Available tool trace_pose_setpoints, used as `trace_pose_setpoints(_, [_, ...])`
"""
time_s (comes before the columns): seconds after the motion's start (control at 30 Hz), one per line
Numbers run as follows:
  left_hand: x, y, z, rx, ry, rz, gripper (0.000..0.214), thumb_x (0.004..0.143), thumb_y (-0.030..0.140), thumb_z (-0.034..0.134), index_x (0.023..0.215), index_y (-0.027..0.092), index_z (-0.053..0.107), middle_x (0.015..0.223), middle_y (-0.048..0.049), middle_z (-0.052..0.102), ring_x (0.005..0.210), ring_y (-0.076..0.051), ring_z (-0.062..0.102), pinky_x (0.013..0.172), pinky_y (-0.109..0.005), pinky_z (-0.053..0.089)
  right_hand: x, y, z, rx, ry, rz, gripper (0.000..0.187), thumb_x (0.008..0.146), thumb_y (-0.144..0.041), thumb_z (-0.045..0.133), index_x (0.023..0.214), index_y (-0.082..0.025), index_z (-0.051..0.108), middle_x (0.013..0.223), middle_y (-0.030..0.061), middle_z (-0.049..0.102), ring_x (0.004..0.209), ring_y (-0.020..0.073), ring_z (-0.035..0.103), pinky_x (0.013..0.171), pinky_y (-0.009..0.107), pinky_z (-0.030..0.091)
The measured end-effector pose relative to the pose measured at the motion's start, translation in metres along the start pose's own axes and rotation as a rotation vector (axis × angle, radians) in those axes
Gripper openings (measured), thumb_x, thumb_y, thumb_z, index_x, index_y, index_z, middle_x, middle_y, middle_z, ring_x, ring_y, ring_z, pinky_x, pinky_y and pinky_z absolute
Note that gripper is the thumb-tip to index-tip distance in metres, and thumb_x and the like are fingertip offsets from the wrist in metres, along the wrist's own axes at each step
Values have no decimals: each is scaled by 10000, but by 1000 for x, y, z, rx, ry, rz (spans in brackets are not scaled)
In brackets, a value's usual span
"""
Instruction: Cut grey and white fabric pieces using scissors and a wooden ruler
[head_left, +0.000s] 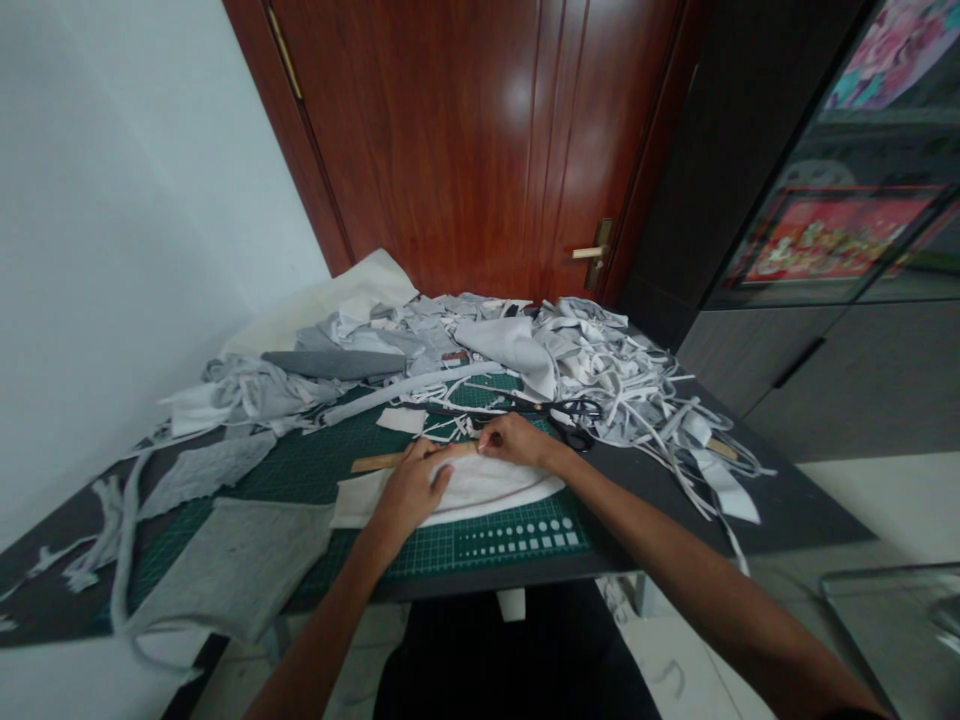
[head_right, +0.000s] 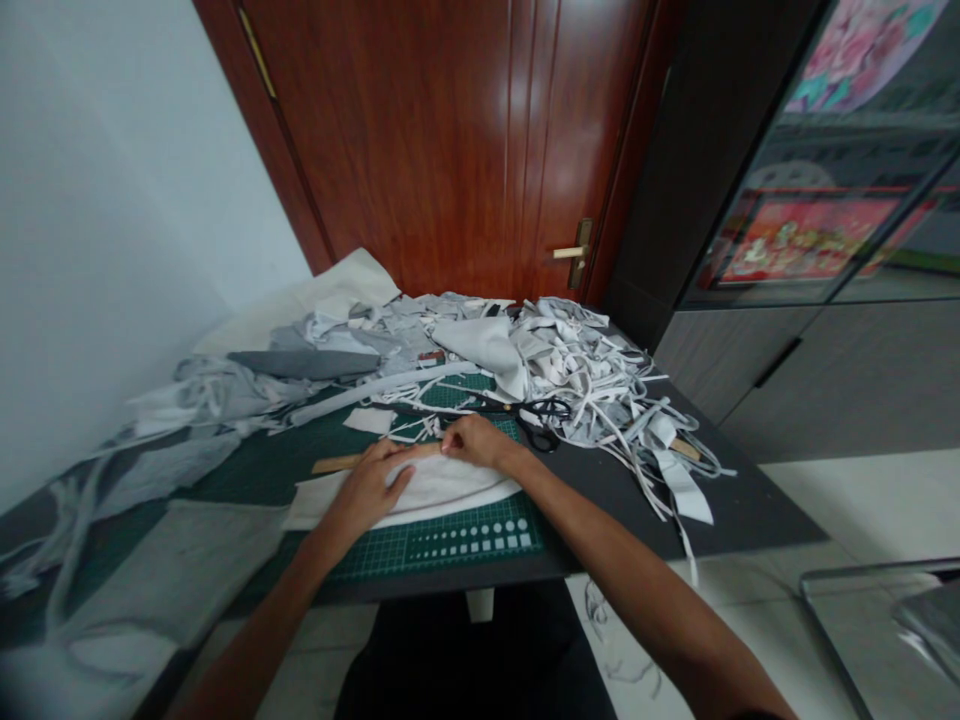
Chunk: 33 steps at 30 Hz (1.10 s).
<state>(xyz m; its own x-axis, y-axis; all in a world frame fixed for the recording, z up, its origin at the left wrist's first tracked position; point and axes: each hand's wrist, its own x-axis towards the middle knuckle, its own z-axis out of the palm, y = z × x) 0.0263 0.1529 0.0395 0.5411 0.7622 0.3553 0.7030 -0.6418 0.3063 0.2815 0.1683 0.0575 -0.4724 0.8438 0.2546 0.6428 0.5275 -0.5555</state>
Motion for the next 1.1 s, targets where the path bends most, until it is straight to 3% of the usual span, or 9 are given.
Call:
trace_pose_setpoints(0.5, [0, -2, 1, -10, -3, -3, 401, 988, 291, 531, 1319, 175, 727, 1095, -115, 644, 1041, -272, 612, 1009, -437, 516, -17, 23, -20, -29, -22, -20, 97, 824, -101, 740, 857, -152, 816, 844, 70, 807, 742, 170, 729, 703, 228, 495])
trace_pose_setpoints(0.83, [0, 0, -1, -17, -18, -3, 414, 990, 287, 527, 1320, 132, 723, 1061, -124, 652, 1054, -277, 626, 1010, -422, 521, -46, 45, -48, -70, -19, 27, 91, 837, -152, 729, 843, -154, 820, 817, 79, 801, 741, 183, 722, 719, 250, 501])
trace_pose_setpoints(1.1, [-1, -1, -1, -24, -4, -6, 399, 991, 299, 520, 1306, 172, 730, 1085, -111, 654, 1061, -267, 622, 1010, -419, 519, -60, 46, -63, -62, -7, 57, 84, 822, -145, 726, 804, -156, 808, 764, 61, 774, 666, 160, 666, 658, 240, 478])
